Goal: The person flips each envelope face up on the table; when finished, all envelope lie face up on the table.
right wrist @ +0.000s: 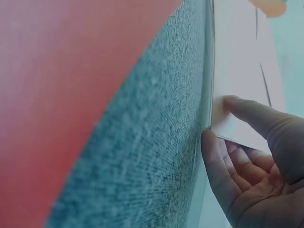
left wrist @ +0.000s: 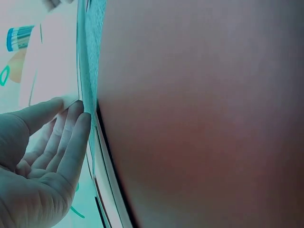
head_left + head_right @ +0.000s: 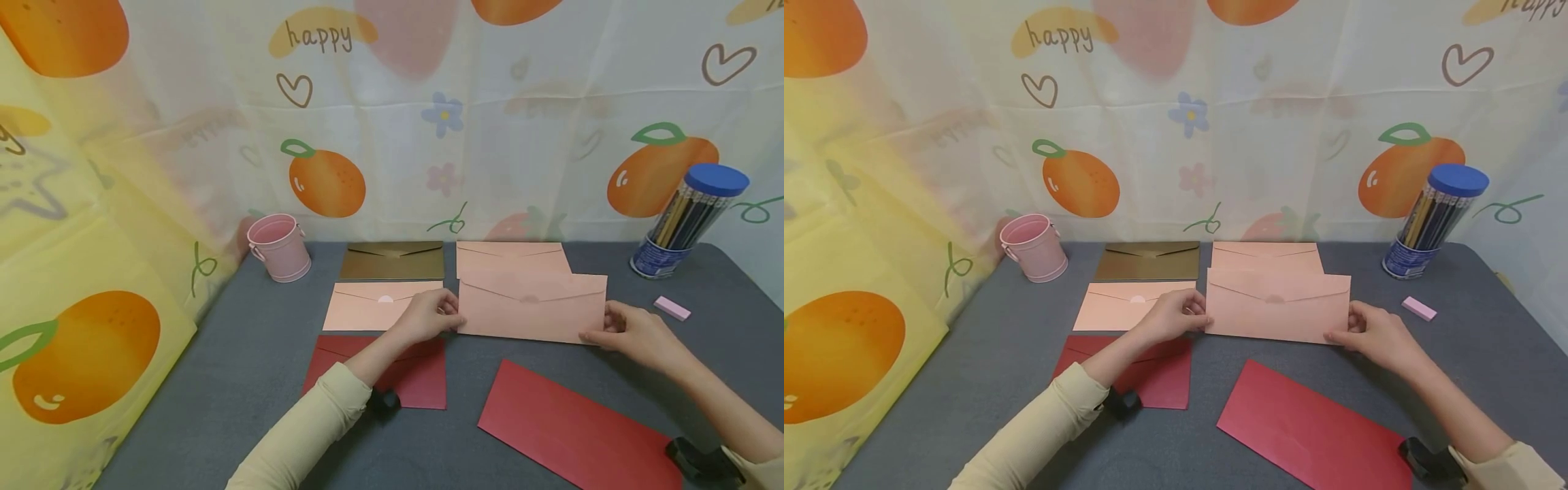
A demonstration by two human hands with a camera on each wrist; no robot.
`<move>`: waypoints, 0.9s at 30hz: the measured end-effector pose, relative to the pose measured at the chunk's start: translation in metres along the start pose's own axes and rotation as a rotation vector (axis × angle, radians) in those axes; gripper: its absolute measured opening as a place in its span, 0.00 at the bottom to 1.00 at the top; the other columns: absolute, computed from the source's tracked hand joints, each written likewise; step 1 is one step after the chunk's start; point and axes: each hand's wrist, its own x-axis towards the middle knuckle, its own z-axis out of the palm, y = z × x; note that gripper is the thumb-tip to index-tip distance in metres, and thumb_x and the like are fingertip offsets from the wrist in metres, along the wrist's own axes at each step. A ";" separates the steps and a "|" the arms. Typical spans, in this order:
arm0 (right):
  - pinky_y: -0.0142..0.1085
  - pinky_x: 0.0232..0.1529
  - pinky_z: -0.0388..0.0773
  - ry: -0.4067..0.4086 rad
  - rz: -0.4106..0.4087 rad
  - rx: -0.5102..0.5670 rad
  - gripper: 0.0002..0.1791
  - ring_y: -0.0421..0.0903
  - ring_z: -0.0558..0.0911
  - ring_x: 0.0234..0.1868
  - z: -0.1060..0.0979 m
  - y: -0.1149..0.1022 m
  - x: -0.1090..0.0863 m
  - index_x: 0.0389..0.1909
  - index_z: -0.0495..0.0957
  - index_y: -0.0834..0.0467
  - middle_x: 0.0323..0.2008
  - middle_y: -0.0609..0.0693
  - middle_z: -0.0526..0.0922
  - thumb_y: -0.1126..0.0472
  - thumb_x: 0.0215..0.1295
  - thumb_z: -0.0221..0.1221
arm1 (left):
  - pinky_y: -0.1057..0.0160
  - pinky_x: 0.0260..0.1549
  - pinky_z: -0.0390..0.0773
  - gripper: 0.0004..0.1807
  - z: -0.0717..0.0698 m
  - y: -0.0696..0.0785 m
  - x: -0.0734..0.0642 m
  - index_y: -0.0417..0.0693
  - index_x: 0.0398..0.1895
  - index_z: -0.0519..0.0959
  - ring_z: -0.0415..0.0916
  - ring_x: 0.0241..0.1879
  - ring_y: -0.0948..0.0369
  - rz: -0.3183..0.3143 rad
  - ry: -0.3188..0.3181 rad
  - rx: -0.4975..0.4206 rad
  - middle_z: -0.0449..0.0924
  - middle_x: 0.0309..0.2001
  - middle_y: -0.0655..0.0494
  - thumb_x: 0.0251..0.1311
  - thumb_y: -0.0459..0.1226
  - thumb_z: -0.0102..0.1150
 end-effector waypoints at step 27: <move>0.52 0.42 0.77 -0.050 0.021 -0.018 0.42 0.58 0.82 0.44 0.003 -0.001 0.000 0.62 0.67 0.76 0.42 0.64 0.83 0.49 0.58 0.68 | 0.70 0.34 0.77 0.31 0.007 0.003 -0.010 0.35 0.64 0.72 0.83 0.39 0.60 -0.011 0.031 0.101 0.80 0.48 0.46 0.55 0.30 0.69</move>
